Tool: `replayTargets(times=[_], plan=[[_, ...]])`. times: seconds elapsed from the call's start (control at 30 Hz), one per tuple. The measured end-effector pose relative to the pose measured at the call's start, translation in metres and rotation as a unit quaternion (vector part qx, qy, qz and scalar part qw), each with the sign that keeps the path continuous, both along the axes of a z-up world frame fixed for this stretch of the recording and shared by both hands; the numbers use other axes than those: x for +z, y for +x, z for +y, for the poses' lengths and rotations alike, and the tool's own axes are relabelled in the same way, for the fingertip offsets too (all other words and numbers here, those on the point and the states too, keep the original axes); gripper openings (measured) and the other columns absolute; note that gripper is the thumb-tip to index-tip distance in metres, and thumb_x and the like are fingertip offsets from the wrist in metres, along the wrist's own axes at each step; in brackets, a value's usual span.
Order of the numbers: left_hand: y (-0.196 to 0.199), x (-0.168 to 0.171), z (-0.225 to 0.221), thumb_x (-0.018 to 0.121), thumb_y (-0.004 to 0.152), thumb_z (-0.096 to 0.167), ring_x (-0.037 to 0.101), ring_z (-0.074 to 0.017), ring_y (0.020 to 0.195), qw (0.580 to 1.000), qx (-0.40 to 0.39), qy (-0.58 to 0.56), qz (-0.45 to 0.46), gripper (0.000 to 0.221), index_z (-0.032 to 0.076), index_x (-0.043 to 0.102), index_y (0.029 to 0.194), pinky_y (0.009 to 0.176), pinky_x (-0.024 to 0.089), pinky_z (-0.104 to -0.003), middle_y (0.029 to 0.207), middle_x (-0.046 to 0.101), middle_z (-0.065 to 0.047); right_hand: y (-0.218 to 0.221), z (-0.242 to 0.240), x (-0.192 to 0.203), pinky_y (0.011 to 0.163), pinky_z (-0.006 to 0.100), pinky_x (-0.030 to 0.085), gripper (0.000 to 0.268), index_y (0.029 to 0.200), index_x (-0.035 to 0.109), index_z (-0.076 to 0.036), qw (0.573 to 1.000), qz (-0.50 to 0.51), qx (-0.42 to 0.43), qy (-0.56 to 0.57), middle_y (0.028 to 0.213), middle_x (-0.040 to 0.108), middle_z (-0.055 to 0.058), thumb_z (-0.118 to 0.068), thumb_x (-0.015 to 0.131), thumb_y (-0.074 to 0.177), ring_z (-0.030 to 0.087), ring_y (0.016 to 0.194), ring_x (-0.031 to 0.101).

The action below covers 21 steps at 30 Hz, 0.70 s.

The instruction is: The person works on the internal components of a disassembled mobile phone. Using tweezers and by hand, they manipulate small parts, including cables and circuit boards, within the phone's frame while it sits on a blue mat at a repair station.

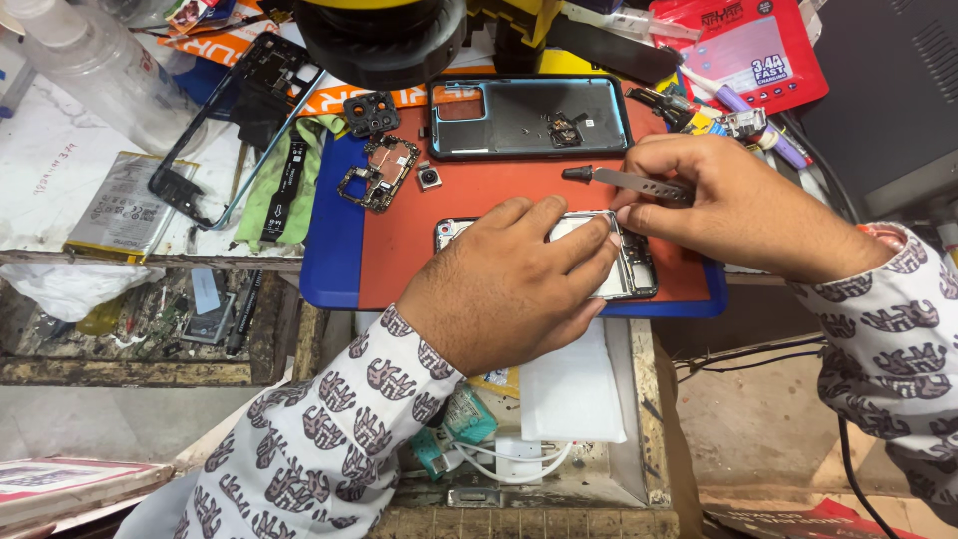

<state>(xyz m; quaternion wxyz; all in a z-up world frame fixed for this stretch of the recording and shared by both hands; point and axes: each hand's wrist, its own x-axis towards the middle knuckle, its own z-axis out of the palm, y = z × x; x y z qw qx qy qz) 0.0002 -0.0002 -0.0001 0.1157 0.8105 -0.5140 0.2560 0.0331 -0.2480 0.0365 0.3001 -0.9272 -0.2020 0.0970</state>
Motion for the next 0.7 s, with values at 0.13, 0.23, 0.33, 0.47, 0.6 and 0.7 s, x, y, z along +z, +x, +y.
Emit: replayTargets(times=[0.13,0.23,0.33,0.47,0.6,0.7], plan=[[0.0000,0.0003,0.0002,0.069,0.092,0.039,0.063,-0.0268,0.104,1.000,-0.001,0.000,0.002,0.049,0.002,0.068,0.125,0.090,0.052,-0.040,0.123,0.069,-0.009,-0.0006,0.0010,0.0015,0.062,0.029,0.047,0.008,0.087,0.068,-0.005,1.000,0.009,0.001,0.021,0.071,0.062,0.000,-0.013,0.071,0.087,0.008,0.070,0.056],[-0.0001,0.0003,0.0001,0.068,0.094,0.039,0.063,-0.0271,0.104,1.000,0.000,0.012,0.011,0.049,0.001,0.068,0.126,0.090,0.052,-0.041,0.119,0.069,-0.008,0.0002,0.0001,0.0007,0.062,0.028,0.047,0.008,0.086,0.068,-0.004,1.000,-0.007,0.020,0.020,0.072,0.060,0.000,-0.012,0.071,0.087,0.008,0.070,0.056],[-0.0002,0.0001,-0.0003,0.068,0.093,0.039,0.063,-0.0267,0.105,1.000,0.001,0.003,0.003,0.049,0.002,0.068,0.125,0.090,0.052,-0.040,0.124,0.069,-0.009,-0.0003,0.0006,0.0001,0.060,0.030,0.045,0.010,0.084,0.065,-0.003,1.000,-0.013,0.017,0.009,0.072,0.056,0.002,-0.010,0.071,0.086,0.010,0.068,0.053],[0.0005,0.0000,-0.0004,0.068,0.093,0.039,0.063,-0.0270,0.106,1.000,0.002,0.003,0.001,0.049,0.002,0.068,0.125,0.090,0.052,-0.040,0.124,0.069,-0.009,0.0002,0.0011,0.0038,0.060,0.031,0.045,0.011,0.083,0.067,-0.002,1.000,0.015,-0.010,-0.013,0.067,0.058,0.005,-0.011,0.072,0.086,0.012,0.066,0.053],[-0.0010,0.0002,-0.0001,0.068,0.094,0.038,0.063,-0.0265,0.106,1.000,0.004,-0.001,0.006,0.048,0.002,0.068,0.125,0.091,0.052,-0.040,0.124,0.068,-0.008,0.0035,0.0021,0.0044,0.064,0.026,0.050,0.011,0.095,0.072,-0.003,0.998,0.053,-0.008,0.040,0.076,0.069,0.000,-0.009,0.069,0.086,0.006,0.072,0.061],[-0.0008,0.0022,0.0002,0.068,0.093,0.038,0.063,-0.0263,0.105,1.000,0.002,0.004,0.010,0.048,0.002,0.068,0.125,0.090,0.052,-0.040,0.123,0.067,-0.008,0.0067,0.0010,0.0040,0.067,0.024,0.052,0.017,0.101,0.074,-0.003,0.994,0.082,-0.011,0.067,0.081,0.073,0.000,-0.009,0.069,0.086,0.006,0.076,0.063]])
